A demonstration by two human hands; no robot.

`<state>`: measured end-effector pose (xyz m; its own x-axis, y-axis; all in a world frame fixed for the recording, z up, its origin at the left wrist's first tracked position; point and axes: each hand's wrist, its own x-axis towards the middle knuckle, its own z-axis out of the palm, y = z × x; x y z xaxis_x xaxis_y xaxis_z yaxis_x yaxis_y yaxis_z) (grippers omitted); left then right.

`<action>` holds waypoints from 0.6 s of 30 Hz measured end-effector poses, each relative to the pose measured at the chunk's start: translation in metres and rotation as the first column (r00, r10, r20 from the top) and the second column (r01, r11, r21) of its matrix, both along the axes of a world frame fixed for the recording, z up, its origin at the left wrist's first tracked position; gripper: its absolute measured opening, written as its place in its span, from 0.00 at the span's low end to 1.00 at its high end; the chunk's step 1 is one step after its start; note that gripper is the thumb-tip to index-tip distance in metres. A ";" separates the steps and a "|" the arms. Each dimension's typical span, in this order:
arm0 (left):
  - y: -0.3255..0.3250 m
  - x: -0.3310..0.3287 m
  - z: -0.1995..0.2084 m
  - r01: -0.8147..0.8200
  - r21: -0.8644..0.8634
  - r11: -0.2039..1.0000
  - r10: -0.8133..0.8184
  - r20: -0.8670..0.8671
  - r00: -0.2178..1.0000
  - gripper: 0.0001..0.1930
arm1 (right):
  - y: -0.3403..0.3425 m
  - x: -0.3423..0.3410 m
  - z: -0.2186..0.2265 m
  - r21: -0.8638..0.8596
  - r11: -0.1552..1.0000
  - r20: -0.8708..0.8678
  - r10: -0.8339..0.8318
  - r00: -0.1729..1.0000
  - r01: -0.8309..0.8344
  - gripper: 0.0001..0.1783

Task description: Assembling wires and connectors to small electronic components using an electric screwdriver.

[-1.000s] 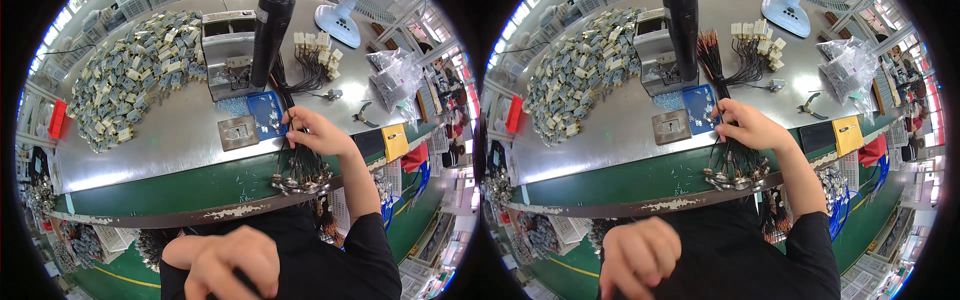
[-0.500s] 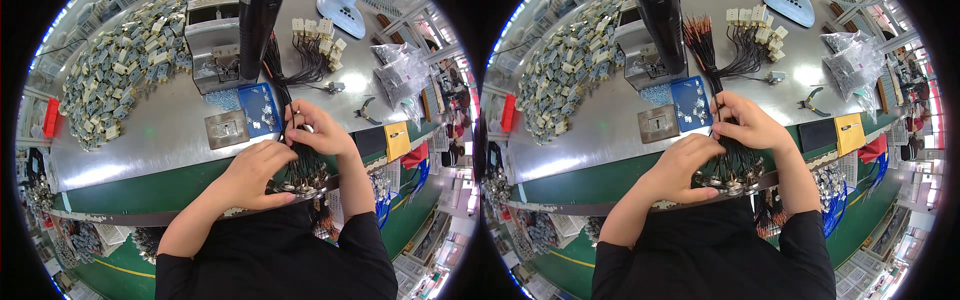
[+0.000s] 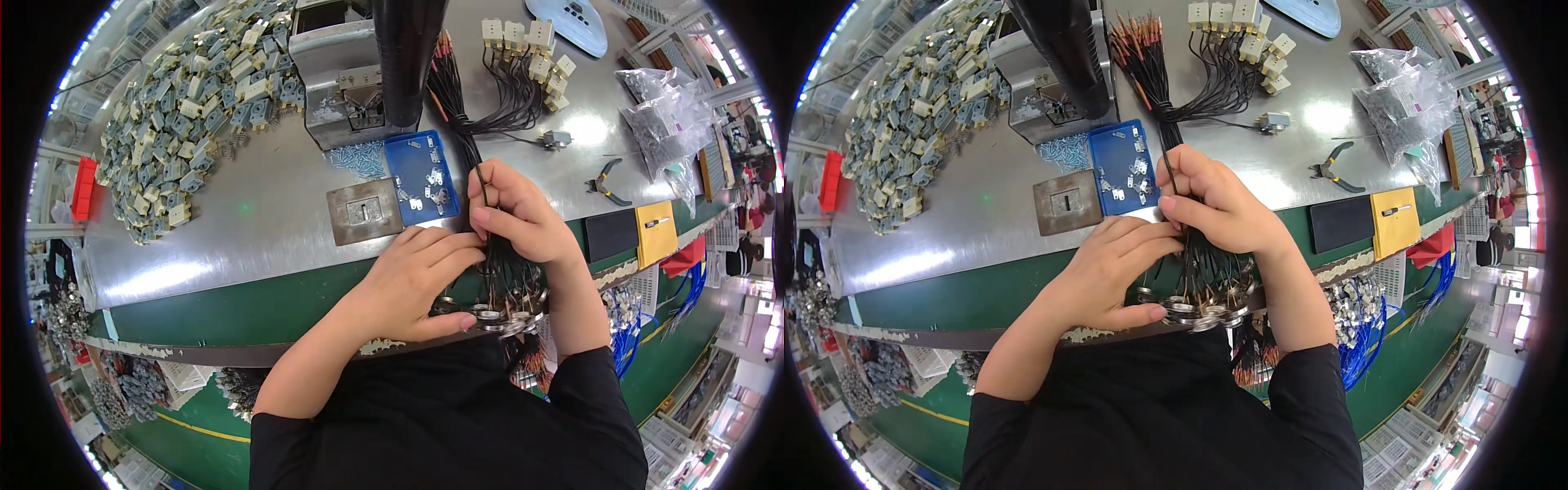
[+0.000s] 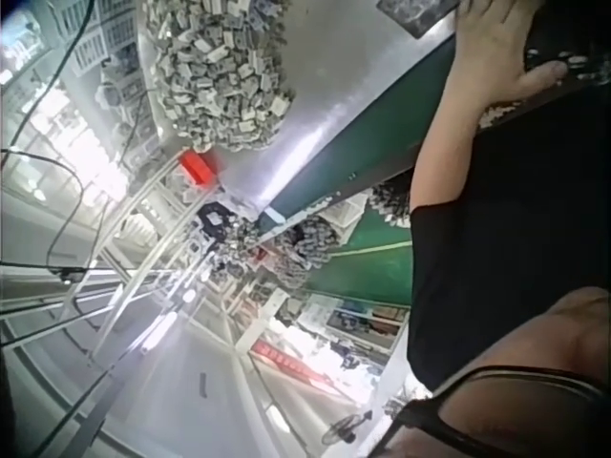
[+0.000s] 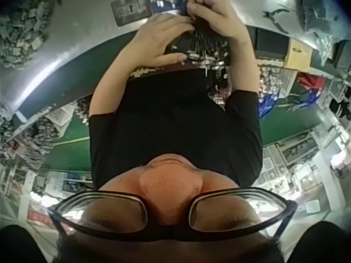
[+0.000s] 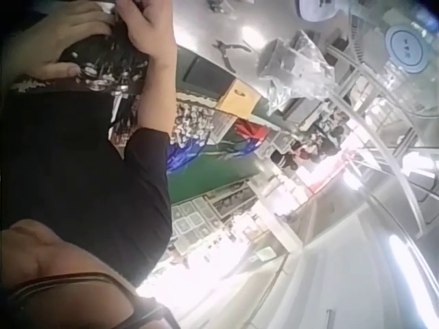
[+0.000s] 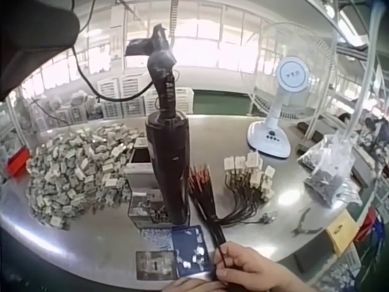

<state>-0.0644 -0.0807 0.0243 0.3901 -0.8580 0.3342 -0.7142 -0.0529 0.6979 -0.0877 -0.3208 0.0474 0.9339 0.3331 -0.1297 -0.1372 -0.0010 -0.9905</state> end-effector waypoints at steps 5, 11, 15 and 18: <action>0.001 0.001 -0.004 0.021 -0.006 1.000 -0.021 -0.010 1.000 0.36 | -0.004 0.000 -0.002 0.035 0.999 0.058 0.008 0.998 -0.010 0.15; 0.003 -0.002 -0.006 0.012 0.023 1.000 -0.013 0.023 1.000 0.35 | -0.004 0.005 0.001 -0.223 0.974 0.241 0.101 0.965 -0.046 0.18; 0.000 0.000 -0.007 -0.013 0.013 1.000 0.012 0.037 0.999 0.35 | 0.003 0.006 0.018 -0.380 0.921 0.133 0.146 0.980 -0.086 0.17; 0.000 0.002 -0.005 -0.014 0.027 1.000 0.011 0.105 0.994 0.36 | 0.005 0.007 0.018 -0.492 0.869 0.179 0.160 0.971 -0.053 0.16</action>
